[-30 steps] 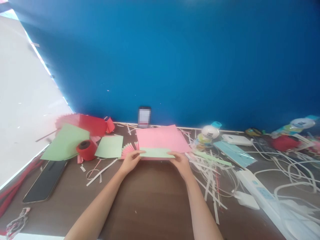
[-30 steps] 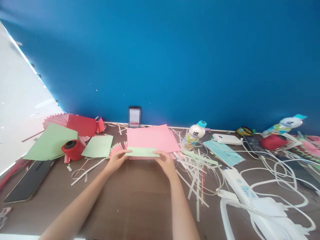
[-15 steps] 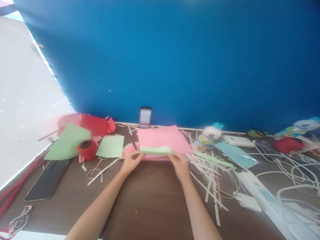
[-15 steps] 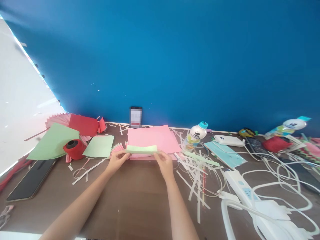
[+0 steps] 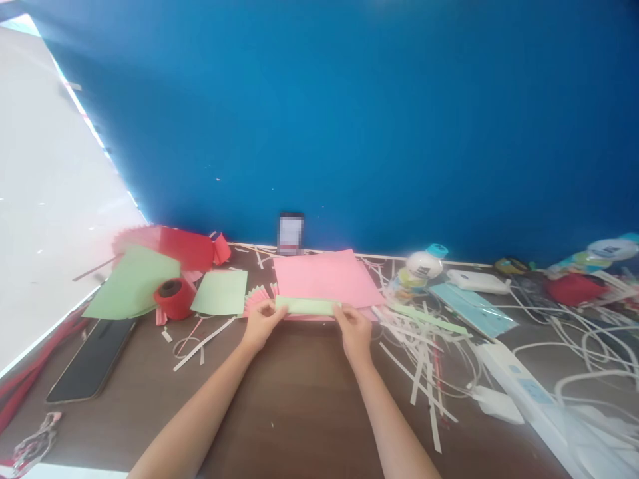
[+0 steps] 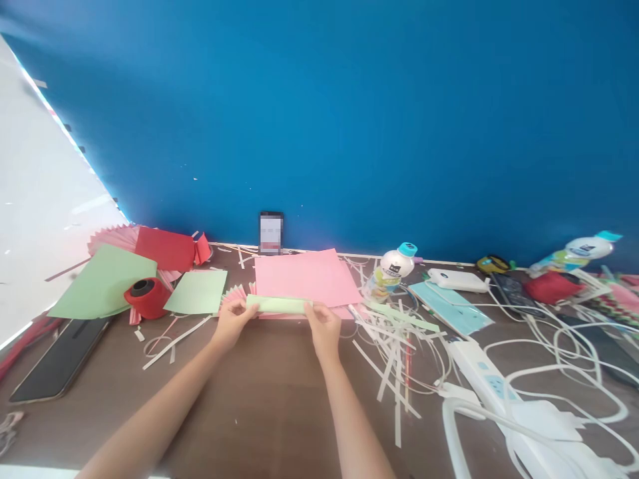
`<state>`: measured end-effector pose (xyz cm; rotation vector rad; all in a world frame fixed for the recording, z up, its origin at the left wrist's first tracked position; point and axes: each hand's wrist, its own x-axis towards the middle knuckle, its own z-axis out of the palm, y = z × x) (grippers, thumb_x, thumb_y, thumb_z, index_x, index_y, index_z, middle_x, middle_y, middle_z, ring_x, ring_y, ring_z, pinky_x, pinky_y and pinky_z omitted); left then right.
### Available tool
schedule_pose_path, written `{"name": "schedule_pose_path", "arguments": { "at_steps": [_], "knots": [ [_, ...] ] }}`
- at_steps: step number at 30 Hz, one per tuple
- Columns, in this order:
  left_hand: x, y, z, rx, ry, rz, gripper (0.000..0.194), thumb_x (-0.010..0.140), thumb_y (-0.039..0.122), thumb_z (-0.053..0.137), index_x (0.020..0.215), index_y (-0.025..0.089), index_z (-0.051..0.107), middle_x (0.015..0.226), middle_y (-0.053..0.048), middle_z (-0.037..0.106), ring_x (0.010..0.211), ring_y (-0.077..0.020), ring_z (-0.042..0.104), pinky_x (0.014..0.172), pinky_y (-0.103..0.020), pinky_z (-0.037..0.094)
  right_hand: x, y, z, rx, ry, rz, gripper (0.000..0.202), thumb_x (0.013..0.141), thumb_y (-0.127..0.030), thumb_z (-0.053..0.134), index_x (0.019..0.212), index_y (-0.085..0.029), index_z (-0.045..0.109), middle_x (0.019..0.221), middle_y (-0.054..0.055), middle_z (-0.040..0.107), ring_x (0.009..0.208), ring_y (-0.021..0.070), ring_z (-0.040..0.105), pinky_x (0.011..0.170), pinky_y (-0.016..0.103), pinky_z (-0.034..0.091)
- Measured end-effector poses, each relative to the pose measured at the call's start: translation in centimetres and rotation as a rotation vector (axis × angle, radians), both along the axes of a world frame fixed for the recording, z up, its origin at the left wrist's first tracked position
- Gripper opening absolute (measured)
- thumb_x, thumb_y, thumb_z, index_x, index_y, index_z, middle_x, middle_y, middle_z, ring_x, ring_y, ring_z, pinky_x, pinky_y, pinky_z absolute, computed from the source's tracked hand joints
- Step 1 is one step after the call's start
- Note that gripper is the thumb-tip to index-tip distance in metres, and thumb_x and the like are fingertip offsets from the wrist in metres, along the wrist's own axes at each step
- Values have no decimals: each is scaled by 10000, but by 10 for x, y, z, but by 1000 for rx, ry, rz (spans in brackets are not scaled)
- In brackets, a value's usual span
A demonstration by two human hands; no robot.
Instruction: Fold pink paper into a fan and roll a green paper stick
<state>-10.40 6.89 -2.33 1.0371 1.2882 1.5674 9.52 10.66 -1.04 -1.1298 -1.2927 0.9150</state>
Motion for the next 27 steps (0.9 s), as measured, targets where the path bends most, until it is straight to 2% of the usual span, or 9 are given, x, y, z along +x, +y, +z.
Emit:
{"name": "schedule_pose_path", "arguments": {
  "at_steps": [4,7,9,13,19,23,27],
  "knots": [
    [3,0,0,47,-31,25,244,623,333,650,656,180,464,599,37,491,576,-99,499,585,-243,433,-6,-3,1,16,29,-31,192,643,-342,641,671,-156,604,688,26,628,688,170,584,662,300,475],
    [4,1,1,86,-46,-38,288,651,310,636,877,191,503,780,1,550,709,-115,538,657,-251,450,-7,-1,1,21,99,-62,265,617,-318,669,819,-165,590,770,40,637,732,170,597,694,311,486],
    [5,1,1,82,-29,-87,308,673,314,617,940,191,523,906,-32,562,831,-142,544,713,-270,455,-7,0,0,21,110,-54,306,620,-310,669,877,-165,586,847,62,640,786,175,599,737,326,482],
    [4,2,0,22,28,-112,250,684,357,595,844,164,597,862,-51,604,857,-181,560,742,-308,462,-5,0,1,23,62,-44,239,644,-322,645,817,-161,614,837,67,651,802,184,605,766,344,476],
    [1,3,1,25,143,-54,235,685,340,597,839,166,631,896,-62,639,879,-185,571,796,-305,436,-4,-2,4,43,16,-38,186,641,-325,648,733,-170,603,738,41,648,735,178,609,734,341,486],
    [1,3,-1,-22,195,-42,235,691,366,585,782,161,656,836,-62,663,817,-189,593,759,-304,451,-2,-1,3,59,-13,-35,193,644,-334,645,737,-170,603,740,47,649,724,180,607,729,347,489],
    [0,2,-2,-20,308,-60,244,706,367,573,821,172,665,865,-59,667,812,-190,595,719,-293,462,1,-1,5,95,-70,-27,184,668,-338,623,759,-179,620,775,47,653,756,184,605,759,353,477]
  ]
}}
